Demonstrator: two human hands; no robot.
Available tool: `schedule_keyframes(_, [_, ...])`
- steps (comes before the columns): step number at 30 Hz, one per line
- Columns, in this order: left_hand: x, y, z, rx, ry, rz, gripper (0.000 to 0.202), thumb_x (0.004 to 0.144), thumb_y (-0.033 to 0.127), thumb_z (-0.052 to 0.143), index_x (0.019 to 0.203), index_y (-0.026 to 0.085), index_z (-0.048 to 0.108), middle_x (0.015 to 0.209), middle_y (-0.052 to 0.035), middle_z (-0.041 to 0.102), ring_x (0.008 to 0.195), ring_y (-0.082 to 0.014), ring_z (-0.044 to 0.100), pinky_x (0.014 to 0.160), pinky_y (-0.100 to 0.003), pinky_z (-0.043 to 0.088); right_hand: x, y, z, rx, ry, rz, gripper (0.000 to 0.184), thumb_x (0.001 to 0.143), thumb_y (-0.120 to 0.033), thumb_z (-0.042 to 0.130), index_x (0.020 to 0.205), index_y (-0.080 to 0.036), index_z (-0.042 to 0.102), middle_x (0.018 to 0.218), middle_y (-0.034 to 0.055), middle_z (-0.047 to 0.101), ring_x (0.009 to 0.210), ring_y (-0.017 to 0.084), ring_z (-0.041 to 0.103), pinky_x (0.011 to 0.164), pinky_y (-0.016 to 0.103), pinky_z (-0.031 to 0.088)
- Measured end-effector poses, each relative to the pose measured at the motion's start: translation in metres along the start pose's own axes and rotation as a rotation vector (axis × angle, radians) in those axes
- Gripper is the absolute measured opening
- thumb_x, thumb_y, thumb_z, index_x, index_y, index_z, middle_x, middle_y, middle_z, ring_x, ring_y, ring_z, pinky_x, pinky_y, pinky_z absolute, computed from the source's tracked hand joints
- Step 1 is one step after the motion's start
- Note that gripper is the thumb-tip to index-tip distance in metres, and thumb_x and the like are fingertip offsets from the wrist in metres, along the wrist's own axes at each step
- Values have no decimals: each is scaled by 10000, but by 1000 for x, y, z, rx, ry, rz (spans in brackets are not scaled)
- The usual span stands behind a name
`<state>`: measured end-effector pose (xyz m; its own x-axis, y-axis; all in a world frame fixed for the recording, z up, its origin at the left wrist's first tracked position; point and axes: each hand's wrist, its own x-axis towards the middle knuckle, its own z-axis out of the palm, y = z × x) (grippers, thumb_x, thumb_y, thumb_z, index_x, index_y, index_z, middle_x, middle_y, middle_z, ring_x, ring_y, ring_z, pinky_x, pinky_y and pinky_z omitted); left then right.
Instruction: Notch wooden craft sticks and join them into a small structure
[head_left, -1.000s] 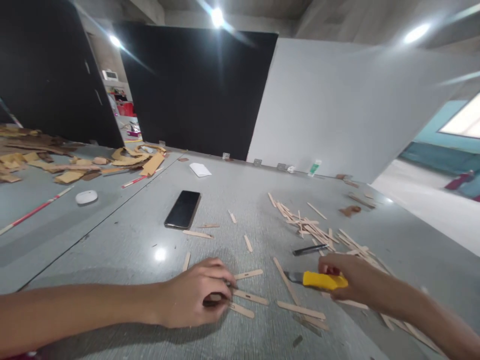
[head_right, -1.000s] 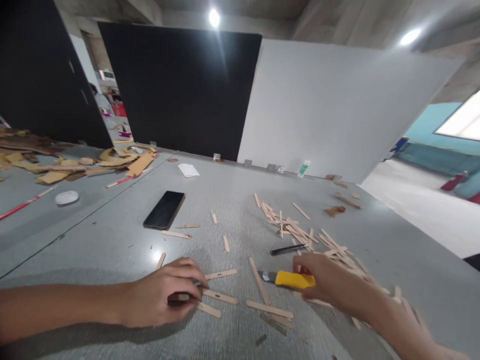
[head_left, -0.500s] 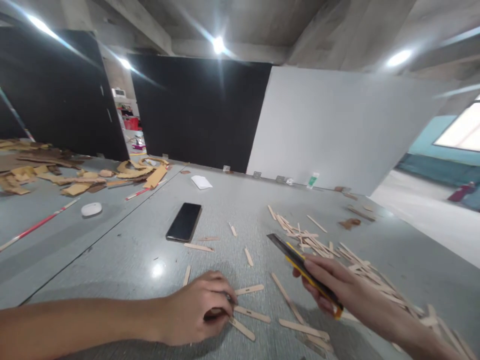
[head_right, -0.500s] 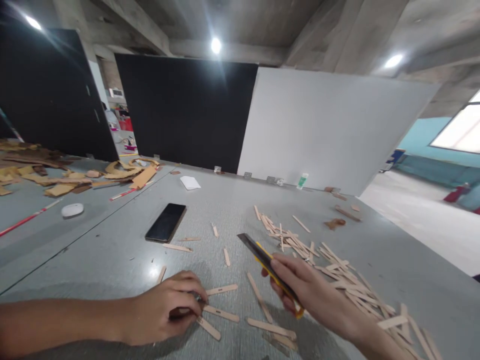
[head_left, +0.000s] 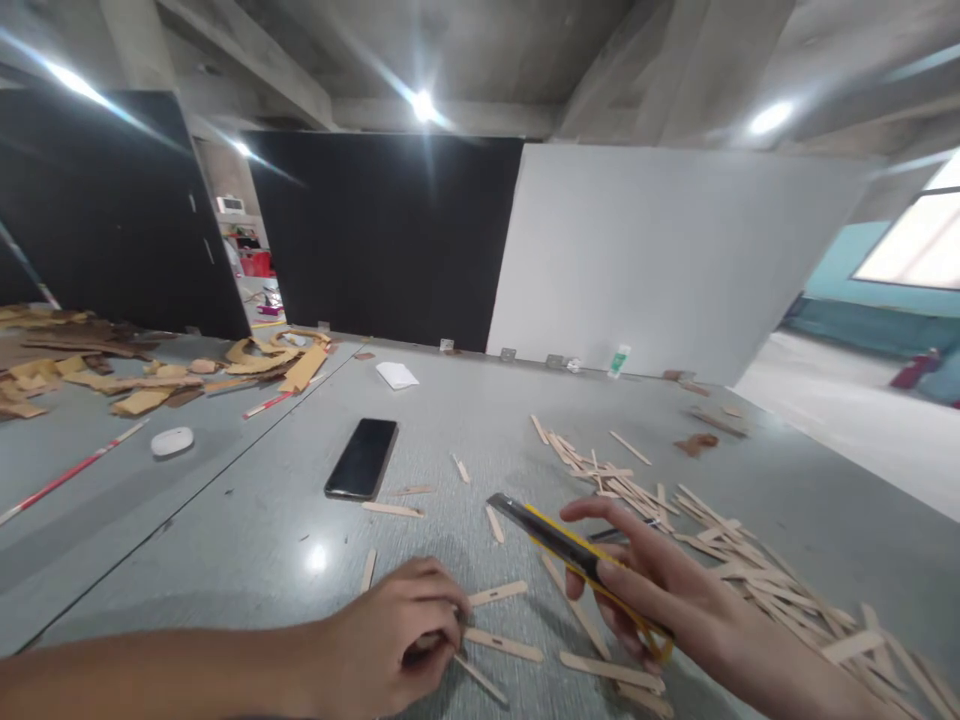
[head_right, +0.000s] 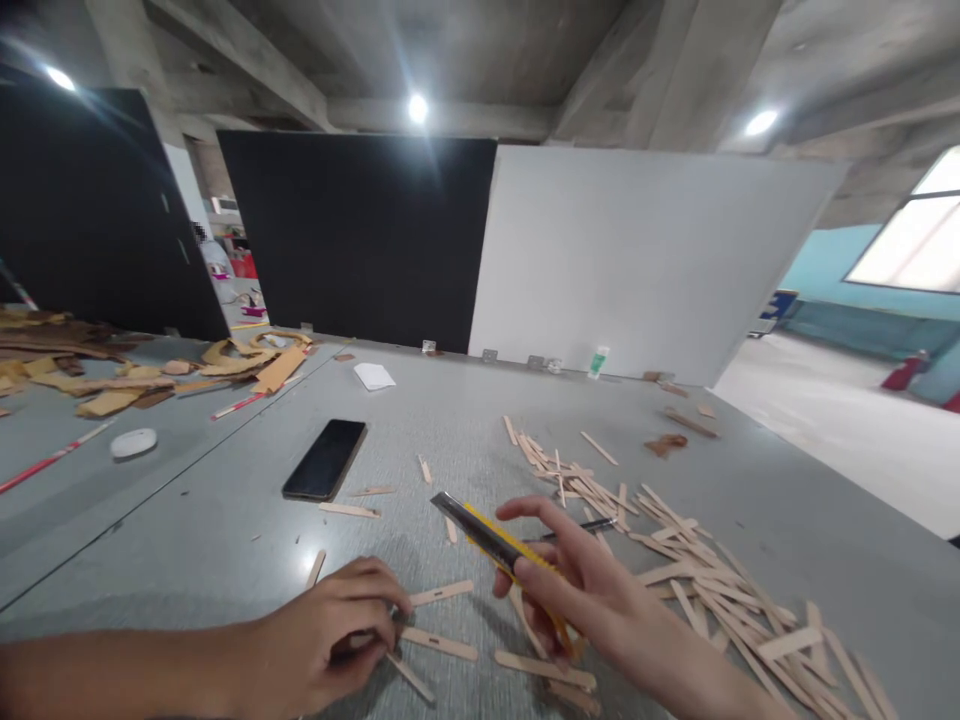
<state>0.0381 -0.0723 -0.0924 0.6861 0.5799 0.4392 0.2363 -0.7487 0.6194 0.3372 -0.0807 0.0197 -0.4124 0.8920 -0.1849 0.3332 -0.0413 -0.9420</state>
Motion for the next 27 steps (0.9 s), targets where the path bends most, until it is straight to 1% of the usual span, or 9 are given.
schedule_keyframes(3, [1,1,-1,-1,-13,-13,185,845,-2,616,873,174,669,1109,-69,752,1056,-197,654,945,-314,518,-5,-2,-4,19,-53,-76,394,1021,-520,664,1335,-311,549,1054,22,700,701,139,591,676,286,536])
schedule_keyframes(6, [0,2,-1,-1,-26,-21,193,820,-12,646,877,169,682,1115,-71,751,1072,-202,656,966,-329,511,-7,1,-5,43,-23,-89,485,938,-488,778,1364,-341,598,1104,38,685,828,193,622,744,327,561])
schedule_keyframes(8, [-1,1,0,-1,-32,-25,184,827,-3,664,890,168,697,1119,-76,752,1094,-209,654,979,-338,510,-6,8,-1,65,101,-90,564,866,-508,845,1360,-329,639,999,31,675,837,208,604,718,316,549])
schedule_keyframes(11, [-3,-1,1,13,-44,-24,182,858,25,689,944,178,739,1168,-82,746,1131,-218,643,995,-353,509,1,19,9,147,315,-94,533,818,-599,859,1208,-259,728,702,-39,531,615,139,454,540,241,429])
schedule_keyframes(13, [-3,-3,1,33,-53,-18,172,897,61,703,976,199,771,1199,-75,741,1139,-220,633,1005,-366,506,7,23,16,299,437,-77,548,746,-629,901,1094,-234,747,623,-78,419,535,99,338,463,203,337])
schedule_keyframes(16, [-3,-3,1,59,-65,-9,185,956,102,692,1041,229,797,1232,-68,734,1151,-219,623,1011,-372,504,12,21,21,586,568,-29,563,627,-581,982,996,-237,733,583,-99,377,484,70,280,401,163,283])
schedule_keyframes(21, [-4,1,1,88,-33,56,182,963,130,665,1091,199,774,1097,-82,736,1029,-201,645,932,-341,525,13,15,24,688,523,-24,549,621,-612,978,822,-234,634,571,-54,561,427,56,302,347,148,302])
schedule_keyframes(25, [-6,4,4,222,-33,167,162,955,215,659,1091,199,744,1004,-68,724,911,-199,633,878,-349,521,15,28,33,683,438,-73,452,743,-545,941,902,-244,642,464,-138,369,386,27,163,345,121,187])
schedule_keyframes(27, [-7,4,6,300,-35,229,148,954,226,648,1077,195,726,979,-58,713,881,-198,619,863,-344,515,17,39,39,669,403,-44,447,809,-615,844,986,-235,689,445,-127,397,353,35,215,343,135,208])
